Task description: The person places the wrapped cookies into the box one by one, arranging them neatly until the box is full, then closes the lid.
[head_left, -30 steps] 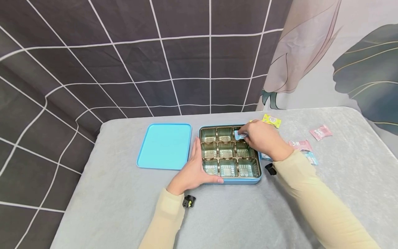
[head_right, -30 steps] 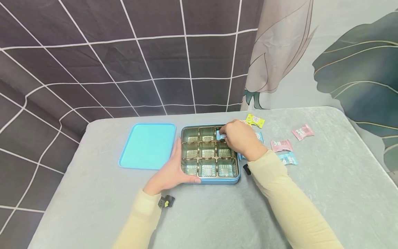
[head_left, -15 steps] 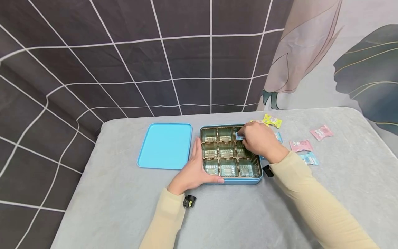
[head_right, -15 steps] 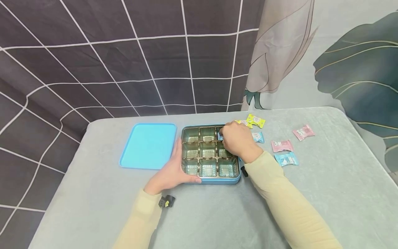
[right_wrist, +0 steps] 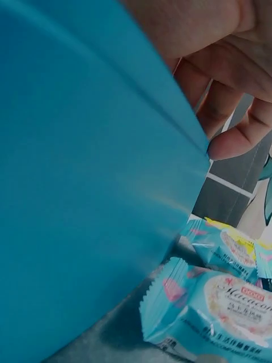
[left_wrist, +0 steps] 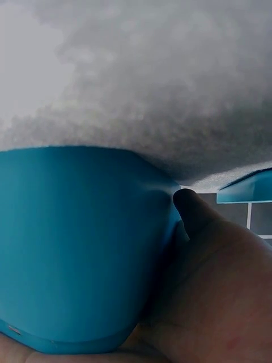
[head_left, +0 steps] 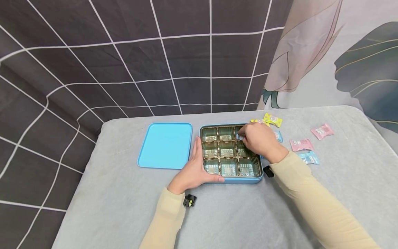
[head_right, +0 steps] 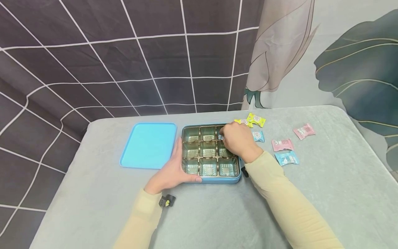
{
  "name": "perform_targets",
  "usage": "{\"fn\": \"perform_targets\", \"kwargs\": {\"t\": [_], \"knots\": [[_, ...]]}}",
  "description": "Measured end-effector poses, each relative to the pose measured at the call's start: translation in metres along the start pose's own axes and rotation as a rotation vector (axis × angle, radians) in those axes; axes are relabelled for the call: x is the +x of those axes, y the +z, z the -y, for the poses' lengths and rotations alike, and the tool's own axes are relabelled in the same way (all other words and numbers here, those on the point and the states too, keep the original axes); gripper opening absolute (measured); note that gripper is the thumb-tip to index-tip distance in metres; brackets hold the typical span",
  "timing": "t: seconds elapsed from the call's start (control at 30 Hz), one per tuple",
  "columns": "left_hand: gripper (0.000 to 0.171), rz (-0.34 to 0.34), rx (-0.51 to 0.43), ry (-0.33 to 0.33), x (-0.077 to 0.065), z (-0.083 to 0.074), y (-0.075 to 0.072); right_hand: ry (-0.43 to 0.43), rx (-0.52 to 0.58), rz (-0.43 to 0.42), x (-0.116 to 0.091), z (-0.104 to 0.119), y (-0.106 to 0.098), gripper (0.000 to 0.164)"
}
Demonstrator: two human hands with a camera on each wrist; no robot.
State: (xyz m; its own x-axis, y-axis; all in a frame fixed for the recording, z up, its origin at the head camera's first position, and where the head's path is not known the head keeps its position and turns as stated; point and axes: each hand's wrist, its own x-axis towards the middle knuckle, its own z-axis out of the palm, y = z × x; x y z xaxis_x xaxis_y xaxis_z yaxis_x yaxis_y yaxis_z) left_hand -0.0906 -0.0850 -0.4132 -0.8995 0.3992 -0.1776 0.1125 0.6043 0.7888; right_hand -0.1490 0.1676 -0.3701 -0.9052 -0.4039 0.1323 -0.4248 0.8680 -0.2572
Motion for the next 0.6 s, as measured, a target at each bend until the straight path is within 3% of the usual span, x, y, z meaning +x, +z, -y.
{"fn": "perform_targets", "kwargs": {"t": [0.6], "knots": [[0.155,0.009,0.009,-0.004,-0.0008,-0.0002,-0.0016,0.021,0.073,-0.011,-0.006,0.002,-0.0041,0.024]]}}
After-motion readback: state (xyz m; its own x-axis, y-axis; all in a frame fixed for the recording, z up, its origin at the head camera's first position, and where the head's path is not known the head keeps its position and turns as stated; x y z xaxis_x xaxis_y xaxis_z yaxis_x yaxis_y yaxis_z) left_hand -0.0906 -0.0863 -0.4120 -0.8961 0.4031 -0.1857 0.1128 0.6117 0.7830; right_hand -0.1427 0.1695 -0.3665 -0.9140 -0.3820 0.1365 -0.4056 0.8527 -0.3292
